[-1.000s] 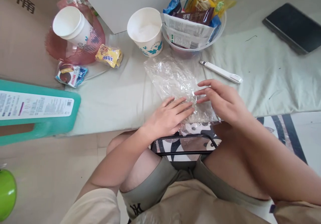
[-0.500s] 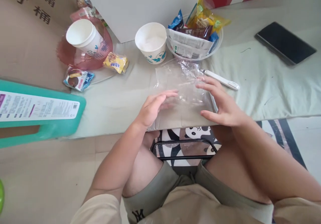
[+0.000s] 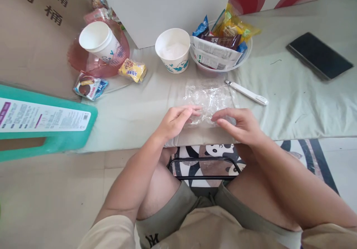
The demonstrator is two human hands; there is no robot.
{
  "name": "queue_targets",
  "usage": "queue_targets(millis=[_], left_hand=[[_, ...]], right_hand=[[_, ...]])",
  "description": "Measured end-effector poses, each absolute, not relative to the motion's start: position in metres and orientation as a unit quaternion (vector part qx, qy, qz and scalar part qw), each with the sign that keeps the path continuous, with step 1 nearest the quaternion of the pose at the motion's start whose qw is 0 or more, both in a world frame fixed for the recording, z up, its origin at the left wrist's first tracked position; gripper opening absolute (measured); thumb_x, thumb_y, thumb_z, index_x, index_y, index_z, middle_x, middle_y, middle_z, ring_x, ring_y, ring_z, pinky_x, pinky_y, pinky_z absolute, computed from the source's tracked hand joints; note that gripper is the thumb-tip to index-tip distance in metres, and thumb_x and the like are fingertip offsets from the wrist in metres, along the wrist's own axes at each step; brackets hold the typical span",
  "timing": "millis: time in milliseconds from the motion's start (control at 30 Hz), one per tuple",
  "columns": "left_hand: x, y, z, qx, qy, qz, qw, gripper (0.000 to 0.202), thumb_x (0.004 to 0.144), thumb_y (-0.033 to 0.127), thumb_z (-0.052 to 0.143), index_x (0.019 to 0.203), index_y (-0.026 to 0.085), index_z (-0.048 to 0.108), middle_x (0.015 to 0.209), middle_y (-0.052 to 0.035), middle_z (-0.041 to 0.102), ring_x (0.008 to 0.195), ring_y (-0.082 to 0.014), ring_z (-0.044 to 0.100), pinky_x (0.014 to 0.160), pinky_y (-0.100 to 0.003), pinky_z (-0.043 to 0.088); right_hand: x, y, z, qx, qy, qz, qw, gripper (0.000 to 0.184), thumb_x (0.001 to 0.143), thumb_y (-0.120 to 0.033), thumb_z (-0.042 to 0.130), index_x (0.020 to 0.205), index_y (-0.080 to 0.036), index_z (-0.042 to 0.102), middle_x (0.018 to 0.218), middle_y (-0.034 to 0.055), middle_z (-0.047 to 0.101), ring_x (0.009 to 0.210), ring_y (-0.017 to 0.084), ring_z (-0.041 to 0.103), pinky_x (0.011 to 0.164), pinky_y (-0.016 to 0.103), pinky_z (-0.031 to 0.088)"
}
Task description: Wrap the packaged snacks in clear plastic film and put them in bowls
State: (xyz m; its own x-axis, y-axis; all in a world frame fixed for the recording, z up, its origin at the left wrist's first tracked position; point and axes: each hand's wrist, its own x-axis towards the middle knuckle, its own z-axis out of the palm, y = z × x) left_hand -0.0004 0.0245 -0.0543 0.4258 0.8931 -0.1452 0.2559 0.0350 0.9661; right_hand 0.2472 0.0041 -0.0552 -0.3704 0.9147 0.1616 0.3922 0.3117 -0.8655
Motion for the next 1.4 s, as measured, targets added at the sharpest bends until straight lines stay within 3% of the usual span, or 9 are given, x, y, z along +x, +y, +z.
queue_targets(millis=[133, 400, 567, 733, 867, 933, 1067, 1233, 1400], left_hand=[[0.003, 0.029, -0.057, 0.720, 0.390, 0.250, 0.517, 0.031, 0.085, 0.045, 0.071, 0.102, 0.021, 0.082, 0.134, -0.0113, 0.075, 0.132, -0.0305, 0.067, 0.116, -0.049, 0.050], [0.012, 0.036, -0.059, 0.696, 0.451, 0.226, 0.511, 0.026, 0.087, 0.034, 0.062, 0.071, 0.021, 0.078, 0.120, -0.0089, 0.081, 0.125, -0.0296, 0.072, 0.110, -0.046, 0.055], [0.016, 0.036, -0.061, 0.589, 0.508, 0.320, 0.541, 0.030, 0.084, 0.045, 0.069, 0.086, 0.018, 0.079, 0.108, -0.0113, 0.083, 0.101, -0.0246, 0.079, 0.087, -0.035, 0.064], [0.020, 0.041, -0.069, 0.509, 0.571, 0.327, 0.555, 0.021, 0.087, 0.037, 0.066, 0.084, 0.017, 0.071, 0.084, -0.0070, 0.080, 0.066, -0.0140, 0.073, 0.055, -0.022, 0.056], [0.021, 0.046, -0.073, 0.534, 0.600, 0.313, 0.507, 0.014, 0.089, 0.030, 0.063, 0.090, 0.017, 0.069, 0.065, -0.0003, 0.071, 0.051, -0.0104, 0.062, 0.047, -0.021, 0.047], [0.022, 0.047, -0.073, 0.571, 0.607, 0.303, 0.462, 0.014, 0.090, 0.028, 0.062, 0.094, 0.017, 0.070, 0.062, 0.0018, 0.068, 0.049, -0.0104, 0.060, 0.049, -0.022, 0.047], [0.025, 0.047, -0.073, 0.651, 0.622, 0.264, 0.345, 0.020, 0.092, 0.029, 0.059, 0.101, 0.017, 0.073, 0.063, 0.0020, 0.066, 0.056, -0.0129, 0.062, 0.062, -0.027, 0.051], [0.026, 0.051, -0.081, 0.721, 0.628, 0.244, 0.160, 0.038, 0.090, 0.023, 0.066, 0.128, 0.020, 0.067, 0.094, -0.0056, 0.075, 0.089, -0.0218, 0.070, 0.090, -0.038, 0.055], [0.024, 0.055, -0.087, 0.759, 0.586, 0.281, 0.029, 0.041, 0.091, 0.019, 0.065, 0.131, 0.023, 0.064, 0.135, -0.0148, 0.063, 0.125, -0.0315, 0.060, 0.106, -0.048, 0.049]], right_hand=[[0.250, 0.006, -0.057, -0.523, -0.679, 0.390, 0.337, 0.024, 0.097, -0.036, 0.056, 0.083, -0.026, 0.073, 0.080, 0.0034, 0.078, 0.079, 0.021, 0.075, 0.079, 0.037, 0.063], [0.248, 0.013, -0.077, -0.545, -0.569, 0.464, 0.403, 0.030, 0.096, -0.052, 0.058, 0.090, -0.023, 0.067, 0.067, 0.0007, 0.071, 0.054, 0.016, 0.066, 0.058, 0.032, 0.058], [0.244, 0.015, -0.077, -0.555, -0.591, 0.442, 0.384, 0.025, 0.096, -0.045, 0.055, 0.094, -0.023, 0.067, 0.064, -0.0017, 0.068, 0.054, 0.014, 0.063, 0.062, 0.032, 0.053], [0.242, 0.016, -0.073, -0.611, -0.573, 0.413, 0.358, 0.030, 0.091, -0.038, 0.058, 0.117, -0.022, 0.060, 0.071, -0.0016, 0.071, 0.052, 0.016, 0.063, 0.063, 0.035, 0.051], [0.243, 0.015, -0.079, -0.639, -0.589, 0.361, 0.339, 0.048, 0.086, -0.029, 0.061, 0.133, -0.023, 0.049, 0.078, 0.0002, 0.073, 0.056, 0.019, 0.065, 0.064, 0.037, 0.052], [0.244, 0.014, -0.084, -0.637, -0.621, 0.305, 0.338, 0.061, 0.083, -0.026, 0.063, 0.142, -0.024, 0.044, 0.100, 0.0066, 0.075, 0.055, 0.016, 0.061, 0.063, 0.039, 0.053], [0.243, 0.008, -0.090, -0.645, -0.672, 0.137, 0.336, 0.071, 0.082, -0.023, 0.064, 0.150, -0.026, 0.044, 0.145, 0.0194, 0.052, 0.078, 0.021, 0.064, 0.073, 0.047, 0.057], [0.239, 0.005, -0.090, -0.589, -0.761, 0.009, 0.272, 0.047, 0.091, -0.009, 0.052, 0.130, -0.030, 0.067, 0.147, 0.0120, 0.055, 0.131, 0.035, 0.056, 0.106, 0.057, 0.047], [0.242, 0.007, -0.097, -0.544, -0.818, 0.049, 0.179, 0.049, 0.095, -0.009, 0.046, 0.135, -0.028, 0.067, 0.152, 0.0067, 0.061, 0.146, 0.034, 0.049, 0.119, 0.059, 0.035]])
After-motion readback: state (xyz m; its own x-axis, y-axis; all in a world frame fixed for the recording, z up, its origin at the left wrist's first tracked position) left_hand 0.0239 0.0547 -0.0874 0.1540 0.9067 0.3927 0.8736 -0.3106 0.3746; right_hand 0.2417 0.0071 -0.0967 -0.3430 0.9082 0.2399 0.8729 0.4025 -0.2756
